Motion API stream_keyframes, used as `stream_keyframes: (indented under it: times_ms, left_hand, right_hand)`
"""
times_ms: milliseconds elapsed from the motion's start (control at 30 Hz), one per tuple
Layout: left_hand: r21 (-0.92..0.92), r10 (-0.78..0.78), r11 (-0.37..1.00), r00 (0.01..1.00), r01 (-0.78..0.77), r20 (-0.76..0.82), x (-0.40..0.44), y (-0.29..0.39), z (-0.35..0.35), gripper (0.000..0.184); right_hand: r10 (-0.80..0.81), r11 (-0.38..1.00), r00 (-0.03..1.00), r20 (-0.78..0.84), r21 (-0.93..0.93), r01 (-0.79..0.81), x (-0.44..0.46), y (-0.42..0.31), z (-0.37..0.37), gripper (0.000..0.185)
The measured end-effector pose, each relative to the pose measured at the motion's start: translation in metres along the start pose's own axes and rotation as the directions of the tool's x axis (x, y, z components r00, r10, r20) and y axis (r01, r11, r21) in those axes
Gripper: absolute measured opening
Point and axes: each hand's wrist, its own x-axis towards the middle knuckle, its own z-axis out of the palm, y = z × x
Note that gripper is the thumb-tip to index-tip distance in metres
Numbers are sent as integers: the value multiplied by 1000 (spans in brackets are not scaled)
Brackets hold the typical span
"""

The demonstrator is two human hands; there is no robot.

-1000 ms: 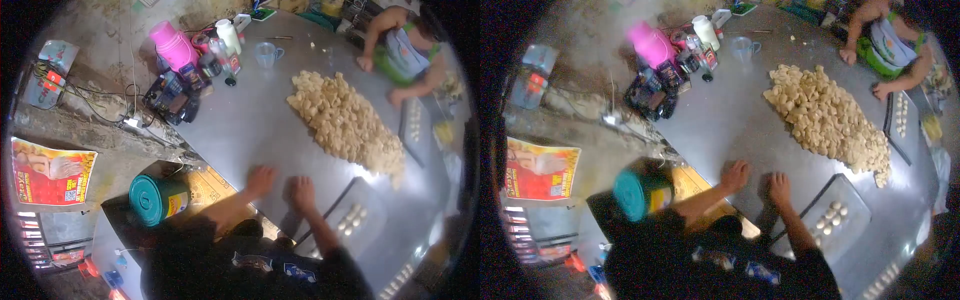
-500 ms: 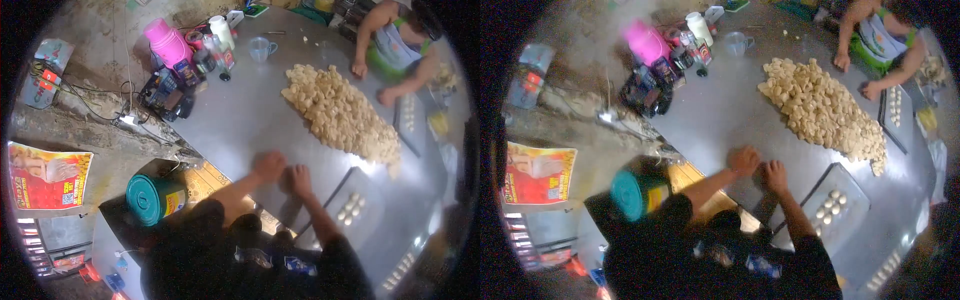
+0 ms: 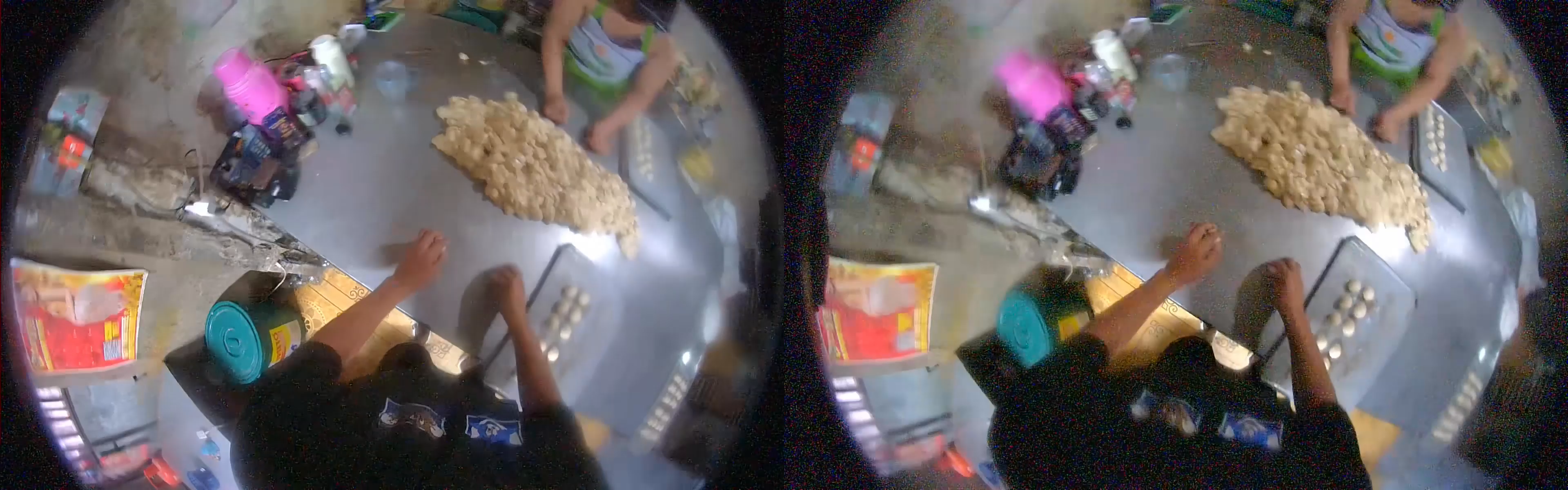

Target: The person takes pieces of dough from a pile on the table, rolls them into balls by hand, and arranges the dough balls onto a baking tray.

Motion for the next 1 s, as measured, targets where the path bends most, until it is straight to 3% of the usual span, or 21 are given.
stream_keyframes:
  times_ms: [33, 67, 100, 133, 167, 233, 267, 333, 400, 467, 533, 633, 700, 767, 833, 900, 1000]
  left_hand:
    - [138, 120, 984, 993, -117, -12, 0, -3, 15, 18]
    - [12, -202, 979, 972, 202, 118, 5, 3, 15, 20]
    - [-49, -458, 868, 835, 495, 305, 13, 8, 12, 22]
    - [-117, -259, 948, 932, 295, 252, 16, 8, 11, 24]
    - [24, -221, 975, 960, 221, 169, 37, 26, 6, 24]
    - [20, -60, 998, 991, 63, -116, 66, 87, -4, 23]
    - [-5, -28, 1000, 996, 27, -81, 75, 111, 10, 23]
    - [-300, -148, 939, 985, 167, 83, 92, 157, 38, 21]
    - [-350, 28, 936, 986, 32, 165, 103, 195, 91, 21]
    - [-229, 296, 934, 953, -273, 71, 127, 255, 118, 20]
    - [-168, 359, 922, 933, -349, 31, 145, 304, 143, 18]
    - [-119, 396, 914, 916, -387, 61, 153, 348, 174, 18]
    - [-82, 408, 913, 905, -400, 122, 144, 346, 205, 19]
    - [50, 330, 932, 899, -358, 287, 134, 344, 224, 20]
    - [19, 314, 946, 928, -324, 203, 139, 346, 217, 20]
    - [-11, 281, 959, 951, -282, 128, 146, 340, 203, 19]
    - [-37, 203, 979, 979, -202, 36, 173, 311, 197, 20]
  right_hand:
    - [28, 997, 991, 134, -79, -18, -6, 31, 15, 28]
    - [66, 996, 991, 120, 46, -71, -9, 13, -3, 29]
    - [122, 978, 989, 85, 157, -134, -8, -14, -24, 29]
    - [102, 962, 994, -45, 259, -87, -21, -16, -38, 31]
    - [168, 959, 984, -65, 242, -148, -25, -24, -59, 32]
    - [303, 935, 946, -116, 231, -271, -63, -19, -98, 33]
    - [304, 941, 922, -241, 226, -251, -80, -12, -112, 32]
    - [342, 929, 847, -408, 280, -240, -107, 20, -131, 31]
    - [482, 875, 752, -450, 288, -389, -125, 41, -174, 27]
    - [473, 878, 717, -512, 337, -339, -131, 75, -202, 27]
    - [463, 881, 680, -569, 382, -279, -130, 106, -224, 26]
    - [354, 931, 700, -620, 302, -204, -128, 143, -241, 26]
    - [382, 922, 764, -519, 268, -279, -131, 169, -231, 28]
    - [392, 919, 812, -433, 228, -322, -138, 185, -217, 29]
    - [364, 931, 862, -352, 165, -325, -134, 201, -219, 30]
    - [298, 954, 811, -503, 126, -272, -144, 179, -227, 31]
    - [348, 937, 779, -522, 165, -308, -154, 163, -242, 29]
